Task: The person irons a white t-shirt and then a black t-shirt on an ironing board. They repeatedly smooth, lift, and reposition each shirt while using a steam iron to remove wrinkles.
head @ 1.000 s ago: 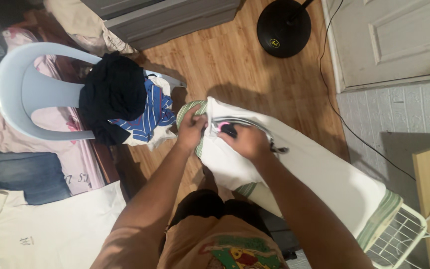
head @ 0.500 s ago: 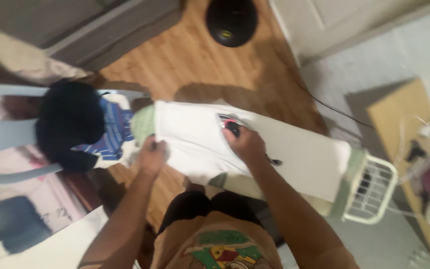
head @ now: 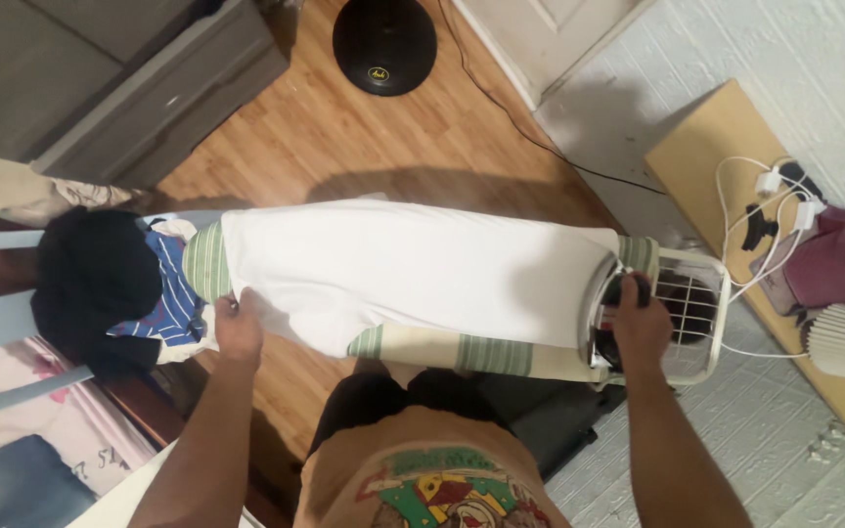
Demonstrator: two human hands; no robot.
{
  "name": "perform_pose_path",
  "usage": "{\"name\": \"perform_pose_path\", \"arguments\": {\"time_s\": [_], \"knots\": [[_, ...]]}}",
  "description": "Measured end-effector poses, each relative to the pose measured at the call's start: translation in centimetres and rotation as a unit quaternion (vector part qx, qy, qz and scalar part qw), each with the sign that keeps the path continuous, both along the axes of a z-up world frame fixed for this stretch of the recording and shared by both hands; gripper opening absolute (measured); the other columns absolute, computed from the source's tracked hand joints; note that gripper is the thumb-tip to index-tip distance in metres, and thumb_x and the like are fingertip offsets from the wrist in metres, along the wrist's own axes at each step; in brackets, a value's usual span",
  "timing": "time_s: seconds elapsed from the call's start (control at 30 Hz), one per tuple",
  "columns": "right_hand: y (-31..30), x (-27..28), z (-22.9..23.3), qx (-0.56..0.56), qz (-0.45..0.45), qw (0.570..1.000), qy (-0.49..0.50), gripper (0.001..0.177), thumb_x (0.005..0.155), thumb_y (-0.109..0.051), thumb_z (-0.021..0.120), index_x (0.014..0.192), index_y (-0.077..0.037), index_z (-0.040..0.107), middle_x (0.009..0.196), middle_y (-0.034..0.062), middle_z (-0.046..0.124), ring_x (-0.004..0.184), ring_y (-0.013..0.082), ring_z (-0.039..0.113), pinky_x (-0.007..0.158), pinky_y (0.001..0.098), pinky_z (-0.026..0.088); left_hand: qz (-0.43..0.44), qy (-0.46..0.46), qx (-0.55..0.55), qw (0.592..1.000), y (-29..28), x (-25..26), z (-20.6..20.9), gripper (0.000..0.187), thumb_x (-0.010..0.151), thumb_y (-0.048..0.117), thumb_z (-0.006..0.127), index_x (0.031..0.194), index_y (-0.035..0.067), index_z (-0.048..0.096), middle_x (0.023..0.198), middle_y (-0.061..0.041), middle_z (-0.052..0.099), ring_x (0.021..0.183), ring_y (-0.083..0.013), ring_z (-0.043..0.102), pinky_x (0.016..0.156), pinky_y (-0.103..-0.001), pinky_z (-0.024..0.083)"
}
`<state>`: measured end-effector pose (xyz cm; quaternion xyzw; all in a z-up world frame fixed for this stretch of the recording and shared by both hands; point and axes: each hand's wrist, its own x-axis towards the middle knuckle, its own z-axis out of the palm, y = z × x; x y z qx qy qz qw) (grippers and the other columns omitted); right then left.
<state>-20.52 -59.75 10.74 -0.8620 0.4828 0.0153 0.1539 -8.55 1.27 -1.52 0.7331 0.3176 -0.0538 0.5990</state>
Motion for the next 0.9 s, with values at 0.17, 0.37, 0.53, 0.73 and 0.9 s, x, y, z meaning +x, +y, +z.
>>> {"name": "perform_pose_path", "arguments": {"time_s": [0.17,0.37,0.53,0.73,0.9], "knots": [[-5.1,-4.5,-1.4,0.052,-0.003,0.999,0.001,0.075,0.103,-0.067,0.051,0.103,0.004,0.077,0.098,0.0317,0.074,0.099,0.0488,0.071,0.093,0.053,0.053,-0.059,0.063,-0.067,0.994,-1.7,-2.2,3.6,0.042,0.096,0.024,0.069,0.126,-0.003,0.062,0.106,-0.003,0.07,0.085,-0.0101,0.063,0.071,-0.027,0.051],[-14.3,-7.4,-3.8,-0.047,0.041,0.998,0.03,0.088,0.111,-0.074,0.052,0.113,0.012,0.072,0.107,0.0366,0.069,0.104,0.0542,0.066,0.094,0.0564,0.05,-0.006,0.032,-0.087,0.996,-1.6,-5.8,4.1,0.042,0.111,0.036,0.061,0.123,-0.004,0.068,0.092,-0.005,0.056,0.072,-0.0125,0.047,0.06,-0.027,0.037],[-17.9,-6.7,-4.3,-0.011,0.092,0.994,0.06,0.085,0.108,-0.072,0.051,0.112,0.01,0.074,0.111,0.0391,0.069,0.11,0.055,0.064,0.097,0.0559,0.049,-0.005,-0.041,-0.069,0.997,-1.7,-7.0,5.7,0.036,0.106,0.033,0.058,0.117,0.002,0.071,0.101,0.003,0.07,0.085,-0.0036,0.059,0.075,-0.02,0.049],[-17.1,-4.9,-4.6,0.097,0.072,0.99,0.079,0.085,0.105,-0.071,0.053,0.098,0.011,0.075,0.09,0.0328,0.077,0.102,0.0474,0.072,0.095,0.0521,0.053,-0.013,0.0,-0.056,0.998,-5.5,-8.0,10.0,0.036,0.103,0.034,0.061,0.117,0.003,0.072,0.095,0.0,0.068,0.079,-0.0095,0.056,0.069,-0.03,0.048],[-14.9,-5.4,-3.9,0.022,0.103,0.994,-0.031,0.066,0.109,-0.055,0.067,0.095,0.009,0.075,0.086,0.0283,0.073,0.082,0.0437,0.072,0.08,0.0476,0.055,-0.087,0.058,-0.095,0.99,-11.6,-10.6,12.3,0.042,0.1,0.044,0.057,0.113,0.007,0.073,0.088,-0.002,0.071,0.081,-0.0126,0.066,0.078,-0.028,0.051]]}}
